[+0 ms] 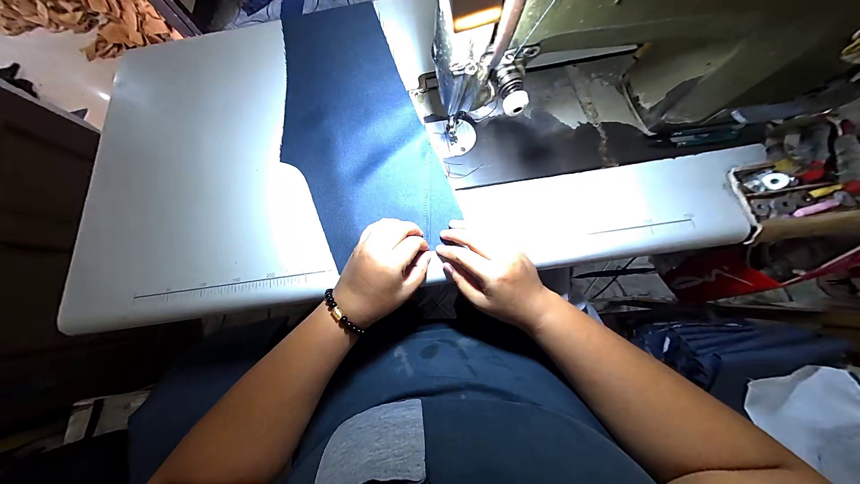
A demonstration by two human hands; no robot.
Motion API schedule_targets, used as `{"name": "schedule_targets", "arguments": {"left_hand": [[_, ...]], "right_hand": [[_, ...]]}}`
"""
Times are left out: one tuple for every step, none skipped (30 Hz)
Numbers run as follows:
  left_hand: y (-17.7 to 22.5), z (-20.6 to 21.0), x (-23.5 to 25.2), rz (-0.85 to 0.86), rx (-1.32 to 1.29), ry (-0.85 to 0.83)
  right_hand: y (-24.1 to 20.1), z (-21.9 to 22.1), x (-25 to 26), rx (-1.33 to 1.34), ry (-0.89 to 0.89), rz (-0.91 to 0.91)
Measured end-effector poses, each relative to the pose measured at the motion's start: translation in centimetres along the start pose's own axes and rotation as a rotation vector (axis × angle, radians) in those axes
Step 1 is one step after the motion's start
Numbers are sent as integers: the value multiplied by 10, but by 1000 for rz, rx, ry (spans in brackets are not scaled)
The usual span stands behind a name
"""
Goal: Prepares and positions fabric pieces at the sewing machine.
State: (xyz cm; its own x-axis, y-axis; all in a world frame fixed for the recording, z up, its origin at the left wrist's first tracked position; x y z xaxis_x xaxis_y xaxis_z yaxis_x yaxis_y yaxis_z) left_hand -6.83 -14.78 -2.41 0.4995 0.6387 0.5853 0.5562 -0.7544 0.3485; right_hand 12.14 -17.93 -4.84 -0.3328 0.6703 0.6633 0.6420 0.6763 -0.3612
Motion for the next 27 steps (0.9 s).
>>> {"name": "schedule_targets", "arguments": {"left_hand": [[1, -1, 1, -14, -3, -28], [1, -3, 2, -24, -8, -47], [1, -3, 2, -33, -11, -58], [0, -4, 2, -44, -15, -66], [0, -4, 2, -52, -18, -64], [0, -3, 2, -59, -20, -62], [0, -3, 2, -66, -23, -64], [0, -2, 2, -75, -24, -67], [0, -2, 2, -82, -22, -70], [0, -1, 2, -85, -20, -69], [0, -1, 2, -84, -18, -68], [0, 0, 3, -78, -16, -65], [0, 0, 3, -71, -15, -63], [0, 0, 4, -63, -14, -60], [0, 0, 4, -55, -14, -53], [0, 1, 4, -47, -12, -44], [0, 1, 4, -40, -11, -38], [0, 1, 5, -32, -9, -33], [0, 1, 5, -23, -7, -30], [0, 1, 5, -14, -7, -30], [0, 1, 6, -2, -9, -32], [0, 0, 7, 10, -14, -35], [1, 0, 8, 20, -18, -38], [1, 0, 8, 27, -20, -37], [2, 0, 8, 34, -19, -36], [2, 1, 8, 40, -19, -29], [2, 2, 8, 44, -19, -22]], "right_hand": [[0, 0, 0, 1, -3, 0], [0, 0, 0, 4, -3, 0], [-1, -1, 1, 6, -3, 2], [-1, -1, 1, 8, -2, 1], [-1, -1, 1, 10, 0, -1], [0, -1, 1, 11, 1, -3], [0, -1, 1, 14, 2, -4], [0, -1, 1, 17, 1, -1], [0, -1, 1, 19, 1, 2], [0, 0, 1, 19, 3, 3], [0, 0, 1, 19, 4, 3], [0, 0, 1, 19, 3, 3], [0, 0, 1, 19, -1, 3], [0, -1, 1, 17, -2, 3], [0, 0, 1, 18, -5, 4], [0, 0, 1, 19, -8, 5], [0, 0, 1, 19, -10, 6], [0, 0, 1, 19, -9, 5], [0, 0, 1, 20, -9, 3], [0, 0, 1, 20, -8, 3], [0, 0, 1, 21, -6, 3], [1, 0, 1, 23, -2, 2], [1, 0, 1, 24, 1, 0], [1, 0, 1, 25, 1, 0], [1, 0, 1, 21, 1, 2], [1, -1, 2, 16, 1, 4], [1, -1, 2, 13, 0, 5]]}}
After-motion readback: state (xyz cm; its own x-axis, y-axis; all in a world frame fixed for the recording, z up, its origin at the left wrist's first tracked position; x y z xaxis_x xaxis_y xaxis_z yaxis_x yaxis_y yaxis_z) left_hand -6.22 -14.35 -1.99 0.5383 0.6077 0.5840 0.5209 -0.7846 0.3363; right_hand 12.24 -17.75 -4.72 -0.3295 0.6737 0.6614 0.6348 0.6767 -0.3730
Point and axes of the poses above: each hand's wrist, its own x-axis towards the middle knuckle, its own z-axis out of the palm, y = z × x, the point moved 3 cm from there along x, towards the middle knuckle, and after that the axes turned 7 degrees about y, right-handed, at the moved point
